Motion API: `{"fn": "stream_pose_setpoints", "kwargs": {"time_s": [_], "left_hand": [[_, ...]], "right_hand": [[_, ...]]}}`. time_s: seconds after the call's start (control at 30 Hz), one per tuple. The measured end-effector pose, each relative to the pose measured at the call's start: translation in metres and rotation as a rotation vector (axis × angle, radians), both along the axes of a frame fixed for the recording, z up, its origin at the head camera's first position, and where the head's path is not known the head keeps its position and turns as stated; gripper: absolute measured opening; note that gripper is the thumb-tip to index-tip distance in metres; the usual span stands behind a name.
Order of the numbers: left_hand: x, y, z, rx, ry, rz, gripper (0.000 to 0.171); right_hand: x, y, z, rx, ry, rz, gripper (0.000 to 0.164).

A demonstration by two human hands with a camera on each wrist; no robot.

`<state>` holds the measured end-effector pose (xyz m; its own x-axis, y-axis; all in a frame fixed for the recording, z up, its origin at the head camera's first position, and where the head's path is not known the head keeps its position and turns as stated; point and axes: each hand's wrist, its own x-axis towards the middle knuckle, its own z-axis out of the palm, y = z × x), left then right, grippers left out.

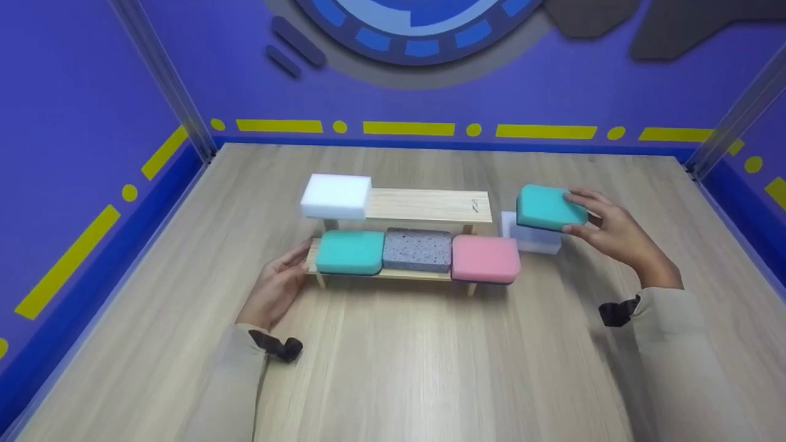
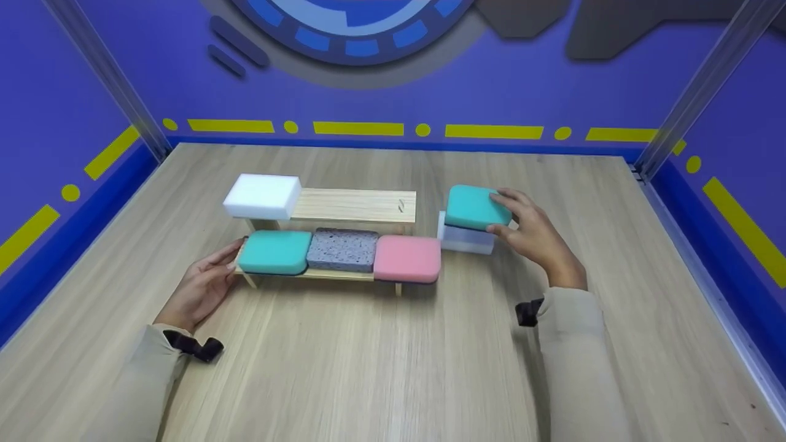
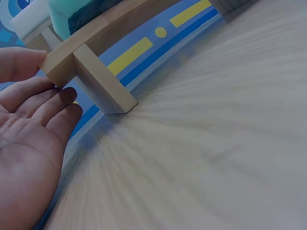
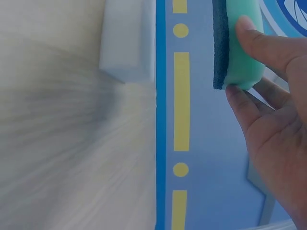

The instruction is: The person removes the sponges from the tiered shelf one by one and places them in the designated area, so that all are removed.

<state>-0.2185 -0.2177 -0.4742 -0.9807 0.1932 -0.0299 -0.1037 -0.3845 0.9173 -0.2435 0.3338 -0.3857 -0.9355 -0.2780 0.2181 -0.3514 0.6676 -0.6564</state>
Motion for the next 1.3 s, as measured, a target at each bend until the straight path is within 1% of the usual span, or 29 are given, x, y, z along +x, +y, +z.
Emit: {"fn": "stream_pose_setpoints", "kwargs": {"time_s": [0.13, 0.37, 0.5, 0.63, 0.87, 0.97, 1.1, 1.3], "left_hand": [[0.000, 0.000, 0.000, 0.010, -0.012, 0.007, 0.057], [-0.001, 0.000, 0.000, -0.011, 0.008, 0.017, 0.056], [-0.001, 0.001, 0.000, -0.010, 0.002, 0.022, 0.056], [0.000, 0.002, 0.000, 0.001, -0.007, 0.034, 0.056], [0.000, 0.001, 0.000, 0.003, 0.000, 0.025, 0.056], [0.000, 0.001, 0.000, 0.012, -0.001, 0.024, 0.056], [0.000, 0.001, 0.000, 0.012, 0.000, 0.024, 0.057], [0.000, 0.001, 0.000, 0.018, -0.008, 0.030, 0.057]], "right_hand": [[0.001, 0.007, -0.002, 0.009, -0.002, -0.012, 0.061], [0.005, 0.019, -0.006, 0.014, -0.024, -0.027, 0.062], [0.006, 0.026, -0.008, 0.012, -0.034, -0.034, 0.061], [0.007, 0.031, -0.010, 0.016, -0.032, -0.038, 0.061], [0.007, 0.041, -0.012, 0.036, -0.006, -0.046, 0.060], [0.007, 0.045, -0.014, 0.051, -0.008, -0.053, 0.060], [0.007, 0.051, -0.018, 0.067, -0.011, -0.064, 0.059], [0.008, 0.058, -0.024, 0.091, 0.008, -0.080, 0.060]]}}
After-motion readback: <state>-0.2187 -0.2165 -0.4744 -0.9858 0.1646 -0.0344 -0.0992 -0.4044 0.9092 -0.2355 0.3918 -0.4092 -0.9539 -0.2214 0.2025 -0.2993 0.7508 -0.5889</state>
